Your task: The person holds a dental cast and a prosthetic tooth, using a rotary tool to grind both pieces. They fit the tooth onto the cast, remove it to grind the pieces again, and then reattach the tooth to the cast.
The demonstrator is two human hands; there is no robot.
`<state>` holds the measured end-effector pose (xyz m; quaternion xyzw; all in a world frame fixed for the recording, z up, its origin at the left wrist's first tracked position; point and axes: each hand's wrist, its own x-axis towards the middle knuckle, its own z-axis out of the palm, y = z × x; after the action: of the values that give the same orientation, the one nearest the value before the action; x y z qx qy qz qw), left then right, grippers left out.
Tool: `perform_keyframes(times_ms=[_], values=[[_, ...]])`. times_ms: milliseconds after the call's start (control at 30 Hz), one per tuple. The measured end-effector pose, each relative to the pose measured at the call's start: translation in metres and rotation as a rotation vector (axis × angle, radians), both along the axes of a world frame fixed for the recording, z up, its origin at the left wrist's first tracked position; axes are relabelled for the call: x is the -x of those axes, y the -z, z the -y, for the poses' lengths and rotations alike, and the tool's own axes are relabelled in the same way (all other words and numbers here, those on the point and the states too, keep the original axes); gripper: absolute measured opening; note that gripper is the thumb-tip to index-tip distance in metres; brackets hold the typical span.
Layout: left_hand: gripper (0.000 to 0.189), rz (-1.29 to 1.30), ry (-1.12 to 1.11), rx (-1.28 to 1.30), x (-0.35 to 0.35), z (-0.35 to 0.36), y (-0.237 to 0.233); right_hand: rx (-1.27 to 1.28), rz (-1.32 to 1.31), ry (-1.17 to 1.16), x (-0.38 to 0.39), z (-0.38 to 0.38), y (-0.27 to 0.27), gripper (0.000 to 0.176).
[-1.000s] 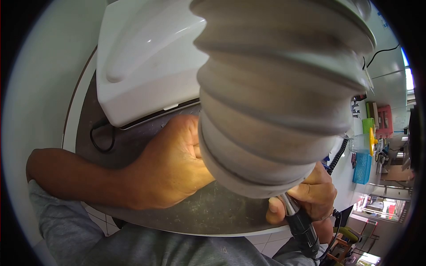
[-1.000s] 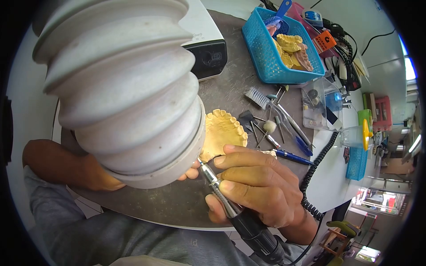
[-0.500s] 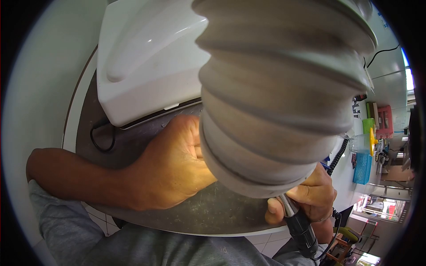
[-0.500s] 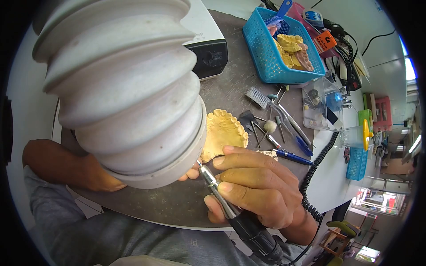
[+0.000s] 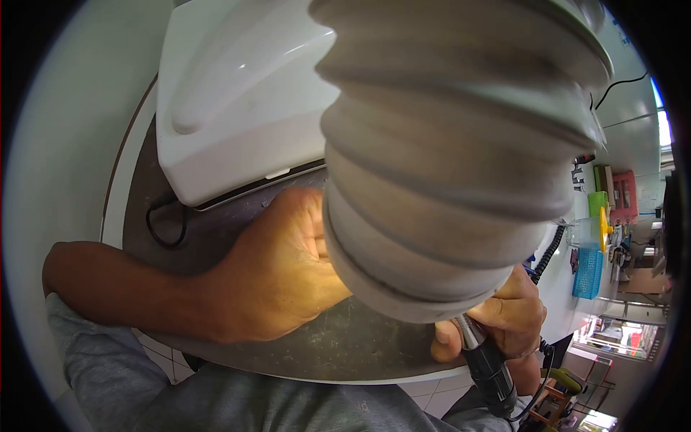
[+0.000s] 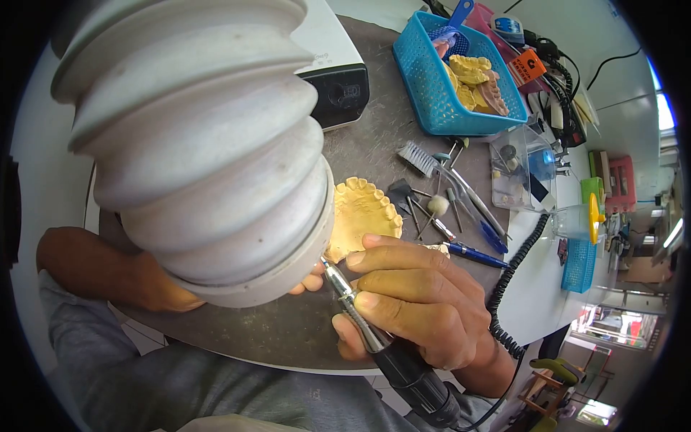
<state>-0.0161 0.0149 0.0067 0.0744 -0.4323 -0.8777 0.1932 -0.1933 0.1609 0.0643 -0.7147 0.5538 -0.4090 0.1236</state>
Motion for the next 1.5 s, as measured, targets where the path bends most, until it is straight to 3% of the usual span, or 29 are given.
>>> perform_keyframes(times_ms=[167, 400, 600, 767, 867, 1133, 1300, 1500], values=[[0.024, 0.009, -0.007, 0.039, 0.0, 0.001, -0.001, 0.171, -0.002, -0.044, -0.002, 0.006, 0.006, 0.04], [0.024, 0.032, -0.048, 0.202, -0.001, 0.003, -0.003, 0.093, -0.034, -0.075, 0.003, 0.003, 0.004, 0.04], [0.024, -0.016, -0.058, 0.095, 0.001, 0.0, -0.001, 0.067, -0.059, -0.111, 0.005, 0.006, -0.001, 0.04], [0.023, 0.011, -0.055, 0.202, -0.001, 0.004, -0.007, 0.188, 0.011, -0.041, -0.001, 0.007, 0.007, 0.04], [0.023, 0.03, -0.04, 0.17, -0.001, 0.003, -0.004, 0.071, 0.0, -0.054, 0.003, 0.002, 0.004, 0.039], [0.023, 0.001, -0.051, 0.156, 0.0, 0.003, -0.004, 0.085, -0.056, -0.105, 0.004, 0.008, -0.003, 0.039], [0.024, 0.019, -0.119, 0.37, -0.004, 0.006, -0.01, 0.177, 0.021, -0.021, 0.002, 0.006, 0.006, 0.04], [0.025, 0.043, -0.113, 0.345, -0.005, 0.007, -0.014, 0.182, -0.03, -0.085, 0.003, 0.009, 0.006, 0.04]])
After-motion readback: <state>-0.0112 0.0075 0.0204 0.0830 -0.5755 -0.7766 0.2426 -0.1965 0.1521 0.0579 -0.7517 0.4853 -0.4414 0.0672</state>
